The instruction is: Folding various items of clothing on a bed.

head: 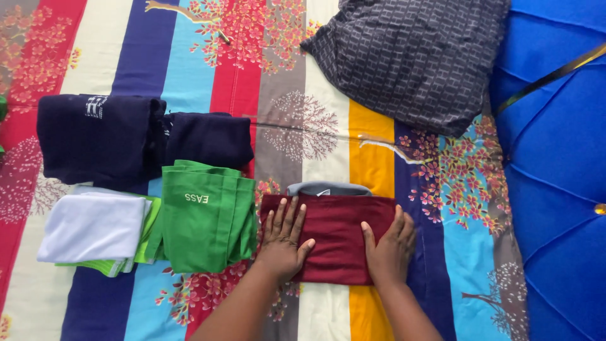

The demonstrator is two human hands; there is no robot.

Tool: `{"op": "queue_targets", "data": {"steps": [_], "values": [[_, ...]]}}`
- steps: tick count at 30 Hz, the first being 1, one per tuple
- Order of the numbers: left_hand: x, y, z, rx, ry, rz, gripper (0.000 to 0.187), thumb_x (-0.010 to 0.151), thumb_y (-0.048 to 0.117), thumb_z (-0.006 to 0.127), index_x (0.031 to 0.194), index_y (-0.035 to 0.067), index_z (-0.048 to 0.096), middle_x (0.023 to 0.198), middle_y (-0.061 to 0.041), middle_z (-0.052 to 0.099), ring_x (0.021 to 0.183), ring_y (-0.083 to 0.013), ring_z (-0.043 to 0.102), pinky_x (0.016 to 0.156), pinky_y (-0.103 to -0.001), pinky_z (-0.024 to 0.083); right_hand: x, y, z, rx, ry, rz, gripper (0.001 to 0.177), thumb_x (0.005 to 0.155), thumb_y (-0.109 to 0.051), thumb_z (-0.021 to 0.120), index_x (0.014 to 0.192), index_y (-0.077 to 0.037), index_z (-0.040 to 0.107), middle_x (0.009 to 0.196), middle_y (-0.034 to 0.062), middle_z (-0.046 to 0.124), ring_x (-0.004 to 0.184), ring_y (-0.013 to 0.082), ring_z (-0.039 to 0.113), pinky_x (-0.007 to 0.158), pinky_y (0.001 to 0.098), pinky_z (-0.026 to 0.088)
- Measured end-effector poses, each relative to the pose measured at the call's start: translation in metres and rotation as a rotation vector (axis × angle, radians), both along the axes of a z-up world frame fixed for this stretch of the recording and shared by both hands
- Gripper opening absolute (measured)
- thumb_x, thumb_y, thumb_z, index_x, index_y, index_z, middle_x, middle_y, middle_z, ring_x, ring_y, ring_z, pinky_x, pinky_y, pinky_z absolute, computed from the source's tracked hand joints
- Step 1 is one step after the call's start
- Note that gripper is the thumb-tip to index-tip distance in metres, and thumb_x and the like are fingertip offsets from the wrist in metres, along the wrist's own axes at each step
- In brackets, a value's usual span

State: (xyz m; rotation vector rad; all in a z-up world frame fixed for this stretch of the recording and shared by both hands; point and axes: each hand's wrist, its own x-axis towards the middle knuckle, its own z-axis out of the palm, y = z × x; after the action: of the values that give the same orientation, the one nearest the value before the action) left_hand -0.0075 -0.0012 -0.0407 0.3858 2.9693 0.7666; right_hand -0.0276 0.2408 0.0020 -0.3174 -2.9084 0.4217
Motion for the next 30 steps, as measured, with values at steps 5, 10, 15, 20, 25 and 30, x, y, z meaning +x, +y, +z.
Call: {"op": "queue_targets", "data": {"steps": [5,10,15,20,25,30], "values": [[0.000,0.002,-0.002,0.002,-0.013,-0.017,0.094,0.091,0.053,0.059,0.161,0.008,0.014,0.170,-0.015,0.001,0.155,-0.0363,-0.003,0.121,-0.056,-0.001,0.004,0.007,-0.007,-0.137,-0.091,-0.165,0.091,0.071,-0.047,0.088,0.138,0.002,0.050,0.129,0.0243,0.059,0.121,0.0412,0.057,0.103,0.0478,0.046],[0.001,0.000,0.044,-0.009,-0.178,-0.017,0.100,0.087,0.048,0.066,0.160,0.009,0.011,0.169,-0.015,0.000,0.155,-0.0356,-0.004,0.122,-0.056,0.000,0.008,0.021,-0.045,-0.255,-0.180,-0.269,0.073,0.067,-0.035,0.093,0.127,-0.002,0.066,0.113,0.0240,0.072,0.103,0.0393,0.071,0.089,0.0451,0.057],[0.027,-0.003,0.070,0.111,-0.059,0.050,0.089,0.088,0.025,0.069,0.159,0.008,0.019,0.169,-0.009,0.010,0.156,-0.0321,0.006,0.124,-0.050,0.006,0.013,-0.012,-0.007,-0.439,-0.130,-0.250,0.061,0.070,-0.024,0.088,0.124,-0.005,0.068,0.110,0.0211,0.075,0.101,0.0362,0.074,0.089,0.0433,0.059],[0.056,-0.007,0.054,0.353,-0.057,0.118,0.077,0.091,0.009,0.059,0.159,0.005,0.024,0.168,-0.011,0.020,0.156,-0.0291,0.019,0.125,-0.046,0.013,0.022,-0.071,0.027,-0.352,-0.108,-0.091,0.065,0.069,-0.015,0.084,0.128,-0.001,0.062,0.119,0.0241,0.069,0.110,0.0392,0.067,0.096,0.0446,0.053],[0.067,-0.013,0.041,0.568,-0.041,0.241,0.061,0.097,0.002,0.049,0.156,0.006,0.035,0.163,-0.013,0.040,0.153,-0.0301,0.035,0.123,-0.044,0.026,0.032,-0.122,0.038,-0.417,-0.072,0.077,0.070,0.066,-0.011,0.083,0.130,0.003,0.057,0.127,0.0255,0.064,0.117,0.0416,0.062,0.100,0.0446,0.050],[0.067,-0.024,0.062,0.865,-0.261,0.390,0.058,0.098,0.003,0.042,0.156,0.013,0.039,0.152,-0.014,0.056,0.141,-0.0299,0.054,0.114,-0.037,0.042,0.032,-0.161,0.057,-0.521,-0.191,0.107,0.068,0.071,-0.010,0.082,0.133,0.002,0.054,0.129,0.0230,0.062,0.119,0.0405,0.061,0.100,0.0432,0.050]]}}
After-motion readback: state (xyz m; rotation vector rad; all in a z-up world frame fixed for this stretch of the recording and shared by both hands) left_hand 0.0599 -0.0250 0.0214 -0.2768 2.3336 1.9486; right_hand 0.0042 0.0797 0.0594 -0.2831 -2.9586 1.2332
